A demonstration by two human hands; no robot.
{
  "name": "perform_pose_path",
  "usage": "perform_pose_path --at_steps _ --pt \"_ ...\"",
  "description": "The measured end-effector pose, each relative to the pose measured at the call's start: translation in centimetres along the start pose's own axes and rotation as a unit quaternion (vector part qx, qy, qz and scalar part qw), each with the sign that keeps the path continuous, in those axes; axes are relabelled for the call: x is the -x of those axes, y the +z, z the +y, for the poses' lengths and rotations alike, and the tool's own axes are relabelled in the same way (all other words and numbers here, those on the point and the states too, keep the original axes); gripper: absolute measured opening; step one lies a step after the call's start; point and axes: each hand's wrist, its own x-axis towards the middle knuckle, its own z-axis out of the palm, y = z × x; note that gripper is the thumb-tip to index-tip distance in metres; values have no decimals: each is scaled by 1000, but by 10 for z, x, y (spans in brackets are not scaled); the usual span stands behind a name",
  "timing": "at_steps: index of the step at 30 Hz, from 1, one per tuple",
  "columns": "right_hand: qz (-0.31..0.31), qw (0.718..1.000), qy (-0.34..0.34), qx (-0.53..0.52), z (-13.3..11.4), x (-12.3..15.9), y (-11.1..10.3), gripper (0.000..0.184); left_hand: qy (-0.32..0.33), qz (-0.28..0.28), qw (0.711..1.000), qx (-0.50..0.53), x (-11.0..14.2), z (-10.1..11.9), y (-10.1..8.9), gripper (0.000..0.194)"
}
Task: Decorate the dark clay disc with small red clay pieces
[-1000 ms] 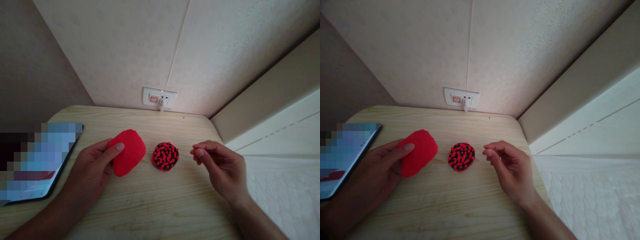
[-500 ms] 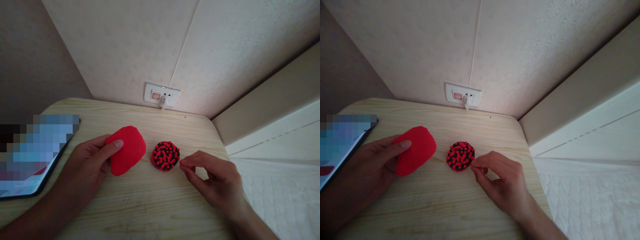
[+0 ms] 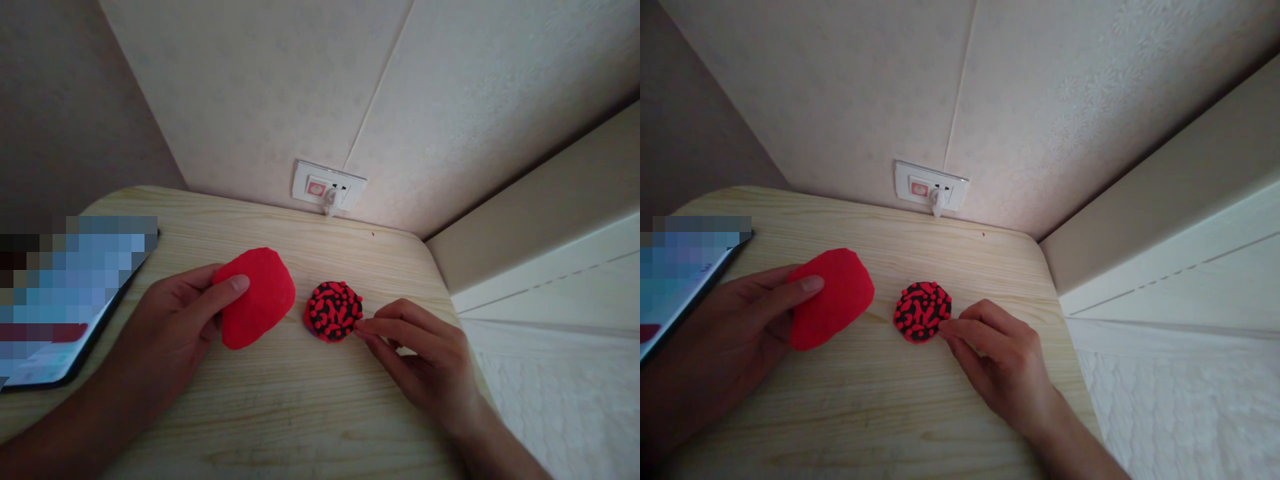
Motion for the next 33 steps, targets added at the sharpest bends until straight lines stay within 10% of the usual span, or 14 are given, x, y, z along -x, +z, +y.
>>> perform_pose_path --at_steps 33 --pt "-15 999 -34 34 2 1 -1 21 46 -67 996 -27 -2 -3 -6 21"
